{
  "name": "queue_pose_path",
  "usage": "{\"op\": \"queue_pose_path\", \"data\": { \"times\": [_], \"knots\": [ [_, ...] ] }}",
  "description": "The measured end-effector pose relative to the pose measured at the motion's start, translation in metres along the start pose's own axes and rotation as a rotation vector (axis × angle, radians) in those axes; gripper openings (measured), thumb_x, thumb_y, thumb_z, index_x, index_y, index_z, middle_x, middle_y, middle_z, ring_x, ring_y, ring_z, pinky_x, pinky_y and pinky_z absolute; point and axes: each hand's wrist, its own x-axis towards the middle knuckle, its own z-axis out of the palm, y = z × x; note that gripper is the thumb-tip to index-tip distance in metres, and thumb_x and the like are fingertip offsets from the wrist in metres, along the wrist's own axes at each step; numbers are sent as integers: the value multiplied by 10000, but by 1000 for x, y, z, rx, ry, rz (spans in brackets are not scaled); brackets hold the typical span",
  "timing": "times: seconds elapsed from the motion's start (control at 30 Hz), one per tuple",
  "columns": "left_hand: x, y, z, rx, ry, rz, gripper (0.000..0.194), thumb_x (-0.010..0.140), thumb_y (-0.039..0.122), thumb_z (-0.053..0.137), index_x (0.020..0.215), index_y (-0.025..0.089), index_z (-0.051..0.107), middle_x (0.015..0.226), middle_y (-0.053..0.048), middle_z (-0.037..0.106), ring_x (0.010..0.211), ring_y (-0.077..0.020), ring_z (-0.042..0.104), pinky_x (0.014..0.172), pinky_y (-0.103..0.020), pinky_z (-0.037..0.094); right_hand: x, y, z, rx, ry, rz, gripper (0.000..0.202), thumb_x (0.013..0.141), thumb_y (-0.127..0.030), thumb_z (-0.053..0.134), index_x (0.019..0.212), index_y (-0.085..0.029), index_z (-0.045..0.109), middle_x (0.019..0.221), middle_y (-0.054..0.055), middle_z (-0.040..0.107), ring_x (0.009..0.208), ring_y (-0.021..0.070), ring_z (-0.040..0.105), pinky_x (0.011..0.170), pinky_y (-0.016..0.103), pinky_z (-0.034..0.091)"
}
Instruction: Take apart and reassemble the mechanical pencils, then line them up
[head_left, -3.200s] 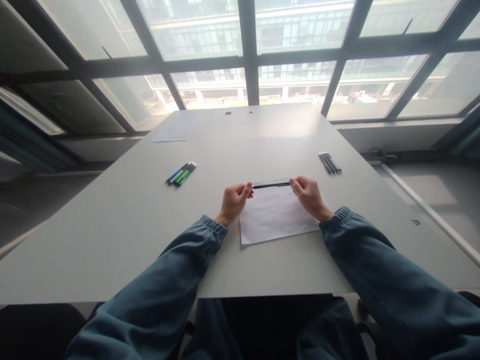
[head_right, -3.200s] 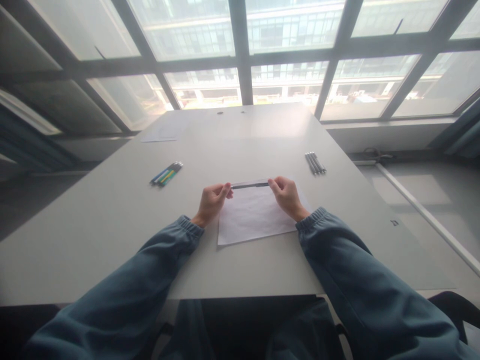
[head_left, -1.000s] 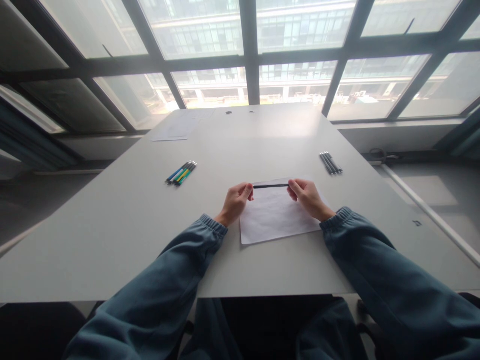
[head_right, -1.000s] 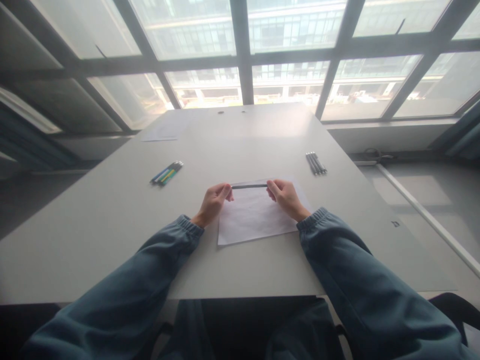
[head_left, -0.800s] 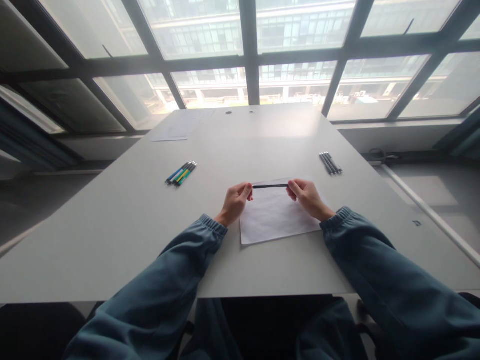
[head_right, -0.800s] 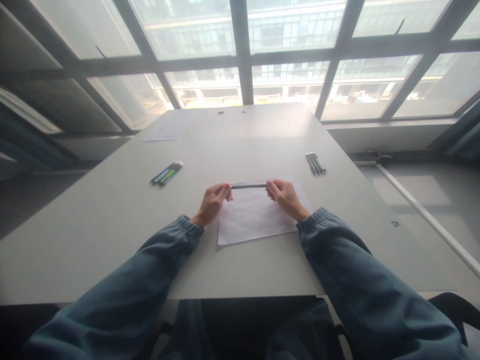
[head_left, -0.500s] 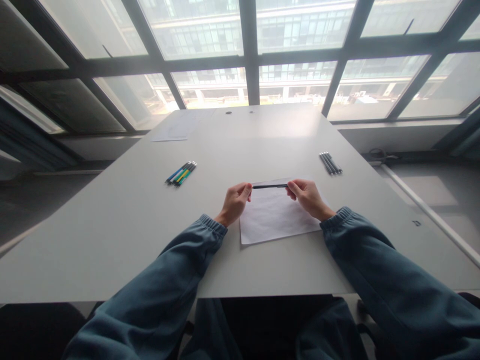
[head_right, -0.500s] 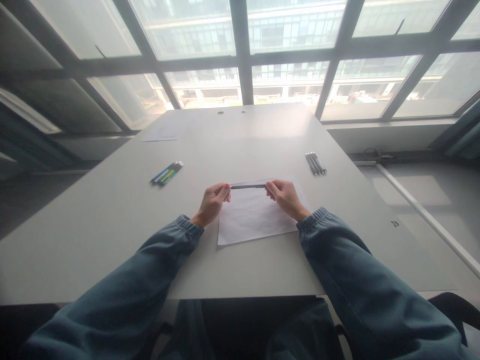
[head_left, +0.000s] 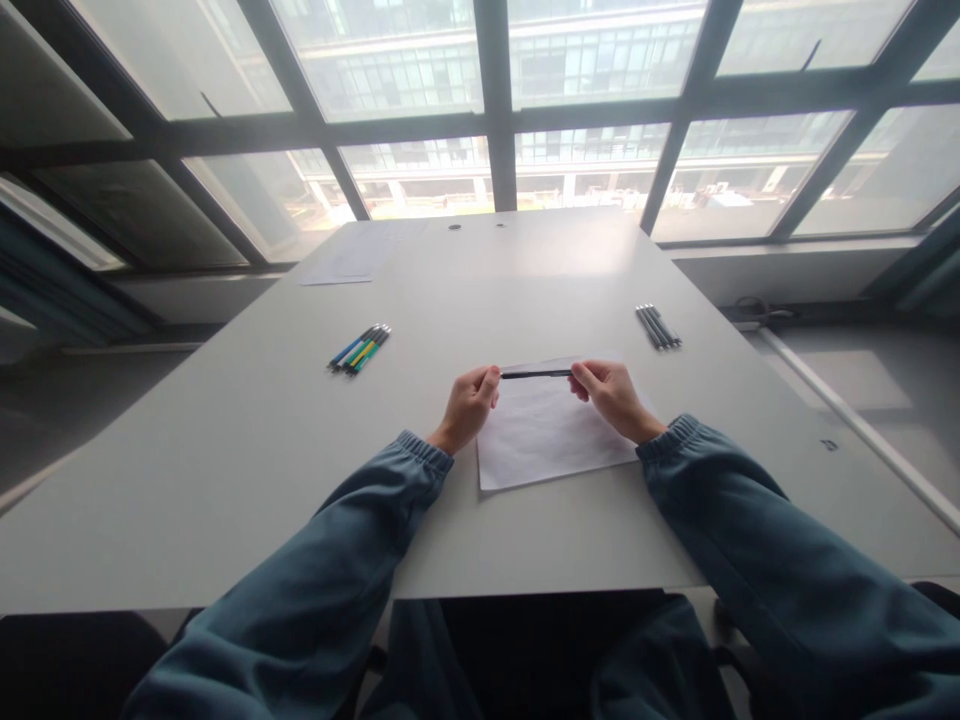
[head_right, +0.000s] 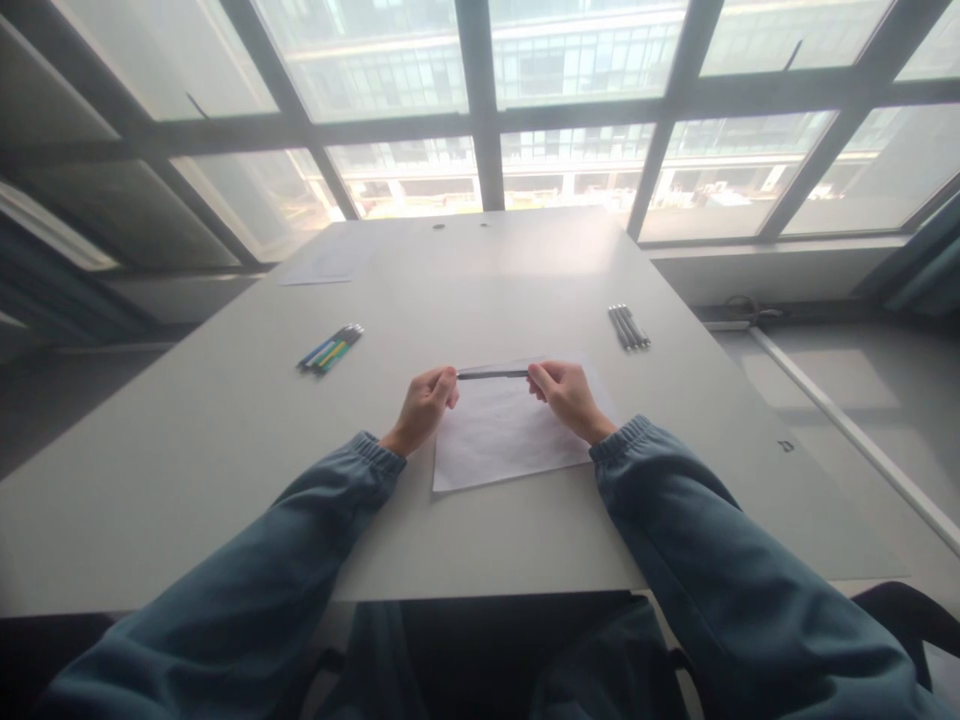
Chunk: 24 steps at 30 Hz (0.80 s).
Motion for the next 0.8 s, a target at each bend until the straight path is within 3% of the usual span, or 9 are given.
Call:
{"op": "queue_pose_path", "data": {
  "times": [0.23, 0.37, 0.57, 0.8],
  "knots": [
    [2, 5, -10, 305, -112, 246, 494, 1046, 505, 363, 684, 198, 498, 625, 8, 494, 592, -137, 447, 622, -281, 348, 1, 5, -1, 85, 16, 45, 568, 886, -635, 609, 541, -193, 518, 498, -7, 467, 476, 104, 382, 479, 276, 274],
    [2, 7, -10, 348, -107, 252, 457, 1055, 481, 343, 727, 203, 498, 645, 5, 494, 602, -142, 454, 629, -282, 344, 2, 7, 1, 130, -20, 80, 561, 872, -638, 632, 552, -195, 506, 504, -16, 449, 473, 98, 367, 472, 272, 257],
    [1, 5, -8, 320, -22, 263, 493, 1040, 463, 402, 626, 209, 321, 557, 40, 310, 523, -123, 301, 561, -302, 242, 3, 5, 1, 224, -106, 142, 493, 850, -588, 694, 617, -173, 563, 599, 3, 534, 543, 102, 433, 512, 260, 314],
    [-1, -1, -1, 223, 46, 150, 605, 1017, 607, 348, 557, 216, 329, 502, 22, 340, 487, -123, 300, 518, -309, 235, 3, 7, -1, 130, -85, 101, 397, 812, -540, 739, 749, -152, 684, 639, 7, 591, 579, 113, 467, 547, 267, 358]
  ]
}}
